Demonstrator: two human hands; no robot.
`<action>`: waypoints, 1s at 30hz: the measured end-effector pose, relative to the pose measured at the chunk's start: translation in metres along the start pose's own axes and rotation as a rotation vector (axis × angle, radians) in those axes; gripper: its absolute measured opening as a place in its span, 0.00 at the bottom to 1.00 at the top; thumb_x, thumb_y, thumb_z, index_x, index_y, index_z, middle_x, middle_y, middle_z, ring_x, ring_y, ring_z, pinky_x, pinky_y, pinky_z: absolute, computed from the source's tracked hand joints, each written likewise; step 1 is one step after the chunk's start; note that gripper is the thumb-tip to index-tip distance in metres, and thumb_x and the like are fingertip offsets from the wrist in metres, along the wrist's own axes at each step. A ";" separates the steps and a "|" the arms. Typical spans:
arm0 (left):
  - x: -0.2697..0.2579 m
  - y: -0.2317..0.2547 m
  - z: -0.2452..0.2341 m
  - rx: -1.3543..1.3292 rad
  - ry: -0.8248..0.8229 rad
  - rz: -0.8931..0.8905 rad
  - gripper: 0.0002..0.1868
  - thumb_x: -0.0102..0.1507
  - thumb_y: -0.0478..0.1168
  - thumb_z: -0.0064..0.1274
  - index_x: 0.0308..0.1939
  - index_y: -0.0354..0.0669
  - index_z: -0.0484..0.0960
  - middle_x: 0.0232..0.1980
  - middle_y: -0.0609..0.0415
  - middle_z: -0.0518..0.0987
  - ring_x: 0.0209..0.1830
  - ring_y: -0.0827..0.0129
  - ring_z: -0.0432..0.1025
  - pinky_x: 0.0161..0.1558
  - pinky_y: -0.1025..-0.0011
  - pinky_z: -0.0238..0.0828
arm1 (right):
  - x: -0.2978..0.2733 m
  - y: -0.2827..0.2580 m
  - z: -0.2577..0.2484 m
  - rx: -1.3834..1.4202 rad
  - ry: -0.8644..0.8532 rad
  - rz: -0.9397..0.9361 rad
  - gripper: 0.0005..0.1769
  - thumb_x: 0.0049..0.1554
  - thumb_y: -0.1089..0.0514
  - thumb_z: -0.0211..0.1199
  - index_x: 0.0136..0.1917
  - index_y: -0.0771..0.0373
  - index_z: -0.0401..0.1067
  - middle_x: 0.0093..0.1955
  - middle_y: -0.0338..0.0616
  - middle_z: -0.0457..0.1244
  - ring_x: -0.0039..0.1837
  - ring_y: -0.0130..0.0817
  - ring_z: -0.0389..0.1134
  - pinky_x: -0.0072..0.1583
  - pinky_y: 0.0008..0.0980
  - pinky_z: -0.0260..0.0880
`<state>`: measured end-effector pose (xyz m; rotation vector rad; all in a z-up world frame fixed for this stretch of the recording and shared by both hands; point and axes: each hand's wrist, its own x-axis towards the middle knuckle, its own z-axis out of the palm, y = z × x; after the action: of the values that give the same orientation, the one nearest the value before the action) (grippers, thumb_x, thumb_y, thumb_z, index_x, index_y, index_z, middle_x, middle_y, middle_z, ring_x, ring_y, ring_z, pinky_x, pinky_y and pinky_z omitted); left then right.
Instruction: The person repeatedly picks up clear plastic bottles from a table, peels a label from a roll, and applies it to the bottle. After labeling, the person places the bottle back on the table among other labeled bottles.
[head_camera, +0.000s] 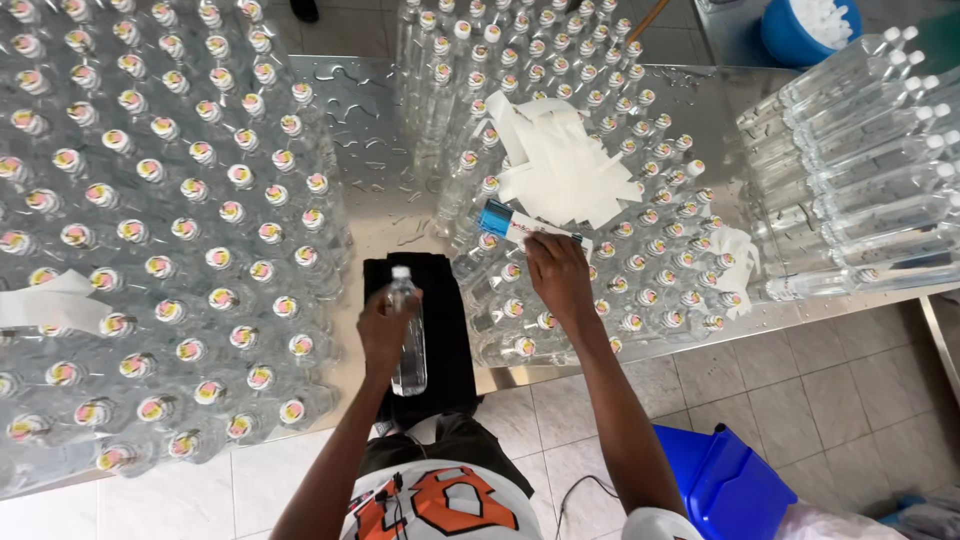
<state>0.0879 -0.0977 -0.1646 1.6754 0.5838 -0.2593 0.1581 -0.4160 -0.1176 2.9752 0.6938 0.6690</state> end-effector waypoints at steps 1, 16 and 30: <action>0.013 -0.025 0.006 -0.001 0.002 0.002 0.52 0.59 0.72 0.71 0.72 0.37 0.79 0.60 0.33 0.83 0.64 0.40 0.79 0.60 0.43 0.77 | 0.001 0.000 0.002 0.000 0.003 -0.001 0.12 0.72 0.53 0.62 0.67 0.53 0.78 0.64 0.38 0.68 0.68 0.38 0.71 0.68 0.43 0.71; 0.038 -0.130 0.072 0.476 0.267 0.395 0.48 0.68 0.74 0.60 0.67 0.31 0.71 0.65 0.27 0.67 0.67 0.38 0.66 0.65 0.41 0.69 | 0.011 -0.027 -0.068 0.159 0.344 0.092 0.09 0.67 0.63 0.67 0.60 0.58 0.78 0.53 0.40 0.73 0.55 0.38 0.76 0.58 0.37 0.76; -0.072 0.029 0.010 -0.374 0.029 0.317 0.22 0.82 0.43 0.37 0.64 0.32 0.83 0.53 0.38 0.89 0.52 0.49 0.86 0.47 0.56 0.90 | -0.027 -0.123 -0.148 1.460 -0.002 0.976 0.14 0.63 0.65 0.70 0.62 0.65 0.82 0.47 0.46 0.75 0.52 0.24 0.71 0.60 0.32 0.76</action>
<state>0.0435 -0.1263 -0.1071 1.3832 0.3541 0.1001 0.0247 -0.3288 -0.0076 4.6041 -0.8367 -0.0209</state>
